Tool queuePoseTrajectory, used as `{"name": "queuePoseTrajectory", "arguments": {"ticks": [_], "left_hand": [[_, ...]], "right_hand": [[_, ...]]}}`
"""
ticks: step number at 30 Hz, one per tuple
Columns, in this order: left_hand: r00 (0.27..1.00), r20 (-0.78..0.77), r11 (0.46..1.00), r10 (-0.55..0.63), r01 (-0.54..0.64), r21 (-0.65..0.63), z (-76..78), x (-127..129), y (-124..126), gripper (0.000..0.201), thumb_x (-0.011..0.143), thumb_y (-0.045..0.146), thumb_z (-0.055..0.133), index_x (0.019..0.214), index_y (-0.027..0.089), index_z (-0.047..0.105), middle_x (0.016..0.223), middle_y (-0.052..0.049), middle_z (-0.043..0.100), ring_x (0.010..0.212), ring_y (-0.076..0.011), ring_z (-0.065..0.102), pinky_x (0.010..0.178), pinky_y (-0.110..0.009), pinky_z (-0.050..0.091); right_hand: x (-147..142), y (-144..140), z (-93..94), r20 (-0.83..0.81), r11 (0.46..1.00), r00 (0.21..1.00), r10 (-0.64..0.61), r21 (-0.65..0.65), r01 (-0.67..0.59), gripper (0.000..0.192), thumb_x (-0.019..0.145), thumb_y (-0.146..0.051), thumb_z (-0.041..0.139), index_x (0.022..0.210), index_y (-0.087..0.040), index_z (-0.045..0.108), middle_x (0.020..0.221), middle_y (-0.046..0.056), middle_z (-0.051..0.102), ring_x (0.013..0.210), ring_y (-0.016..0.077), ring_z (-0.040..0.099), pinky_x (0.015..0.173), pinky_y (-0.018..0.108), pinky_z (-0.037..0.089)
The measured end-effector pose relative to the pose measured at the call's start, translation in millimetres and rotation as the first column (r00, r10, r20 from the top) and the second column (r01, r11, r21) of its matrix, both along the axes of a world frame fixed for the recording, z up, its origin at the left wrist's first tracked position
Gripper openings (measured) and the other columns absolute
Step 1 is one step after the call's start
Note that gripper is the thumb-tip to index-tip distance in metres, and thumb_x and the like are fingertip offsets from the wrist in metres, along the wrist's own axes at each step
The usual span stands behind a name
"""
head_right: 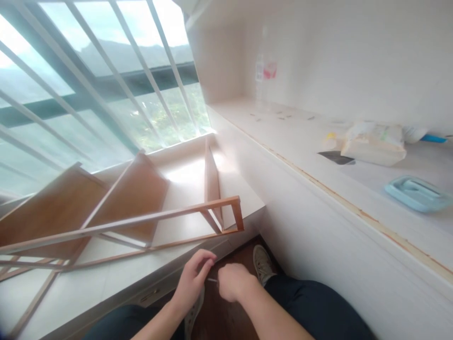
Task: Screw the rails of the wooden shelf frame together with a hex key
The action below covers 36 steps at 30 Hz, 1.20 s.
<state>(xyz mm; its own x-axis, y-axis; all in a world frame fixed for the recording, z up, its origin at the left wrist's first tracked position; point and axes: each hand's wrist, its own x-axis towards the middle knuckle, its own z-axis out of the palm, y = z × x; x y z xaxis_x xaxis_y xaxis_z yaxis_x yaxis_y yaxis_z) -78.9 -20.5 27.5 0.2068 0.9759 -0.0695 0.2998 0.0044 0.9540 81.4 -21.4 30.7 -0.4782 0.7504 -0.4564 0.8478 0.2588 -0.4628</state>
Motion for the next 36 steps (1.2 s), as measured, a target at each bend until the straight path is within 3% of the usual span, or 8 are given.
{"name": "queuePoseTrajectory", "arguments": {"ticks": [2,5,10,13,17,20,28,36], "left_hand": [[0.98,-0.063,0.953,0.188,-0.167,0.255,7.2,-26,-9,0.019,0.094,0.038,0.057,0.1,0.023,0.068,0.099,-0.006,0.067,0.091,-0.021,0.062,0.084,-0.035,0.049],[0.814,-0.035,0.693,0.58,-0.471,0.546,19.7,-80,-9,0.022,0.09,0.039,0.061,0.104,0.022,0.061,0.103,-0.005,0.062,0.091,-0.0209,0.059,0.084,-0.036,0.05],[0.409,-0.115,0.407,0.905,-0.757,0.512,37.8,-184,5,0.047,0.085,0.052,0.055,0.118,0.019,0.049,0.107,-0.008,0.059,0.099,-0.0253,0.062,0.083,-0.043,0.054],[0.403,-0.219,0.457,0.888,-0.738,0.496,37.8,-221,8,0.048,0.081,0.05,0.05,0.115,0.016,0.051,0.108,-0.013,0.062,0.104,-0.0307,0.063,0.089,-0.052,0.054],[0.572,-0.47,0.74,0.672,-0.512,0.436,27.8,-225,8,0.041,0.073,0.039,0.06,0.109,0.019,0.061,0.115,-0.011,0.069,0.114,-0.0298,0.064,0.099,-0.045,0.051],[0.575,-0.643,0.863,0.506,-0.343,0.372,22.1,-216,6,0.041,0.073,0.026,0.061,0.114,0.022,0.065,0.127,-0.009,0.069,0.127,-0.0282,0.058,0.108,-0.044,0.045],[0.372,-0.881,0.956,0.293,-0.101,0.276,34.9,-201,-6,0.02,0.093,0.025,0.05,0.102,0.027,0.068,0.115,-0.008,0.07,0.119,-0.0292,0.057,0.105,-0.054,0.031],[0.414,-0.893,0.965,0.174,0.109,0.239,45.5,-194,-44,0.016,0.096,0.024,0.049,0.097,0.023,0.065,0.101,-0.006,0.073,0.103,-0.0256,0.065,0.093,-0.04,0.039]], "right_hand": [[2,8,8.9,-0.096,0.994,0.995,-0.008,0.105,0.018,0.024,0.092,-0.027,0.058,0.083,-0.017,0.078,0.088,0.015,0.078,0.086,0.0302,0.073,0.077,0.038,0.054],[7,18,24.5,-0.26,0.956,0.966,-0.005,0.282,0.081,0.033,0.102,-0.031,0.047,0.084,-0.019,0.072,0.095,0.008,0.074,0.096,0.0228,0.067,0.088,0.033,0.05],[21,23,40.2,-0.425,0.84,0.902,-0.074,0.462,0.286,0.042,0.11,-0.031,0.028,0.09,-0.019,0.063,0.103,0.007,0.065,0.103,0.0186,0.059,0.097,0.031,0.046],[25,21,35.6,-0.446,0.791,0.889,-0.102,0.505,0.345,0.043,0.109,-0.032,0.029,0.089,-0.019,0.064,0.113,0.01,0.061,0.111,0.0212,0.056,0.103,0.034,0.043],[21,18,18.6,-0.39,0.782,0.912,-0.129,0.526,0.335,0.036,0.105,-0.029,0.041,0.088,-0.017,0.071,0.117,0.014,0.061,0.117,0.0264,0.056,0.106,0.039,0.042],[16,16,8.5,-0.318,0.778,0.935,-0.155,0.543,0.314,0.035,0.104,-0.027,0.043,0.093,-0.016,0.074,0.125,0.017,0.06,0.118,0.0282,0.057,0.106,0.04,0.042],[16,1,3.7,-0.12,0.726,0.968,-0.221,0.642,0.246,0.035,0.102,-0.027,0.045,0.096,-0.016,0.078,0.116,0.018,0.064,0.118,0.0327,0.057,0.107,0.044,0.039],[35,-18,15.3,-0.033,0.683,0.973,-0.227,0.707,0.183,0.039,0.104,-0.031,0.043,0.09,-0.02,0.077,0.1,0.014,0.066,0.105,0.0305,0.061,0.103,0.044,0.037]]}}
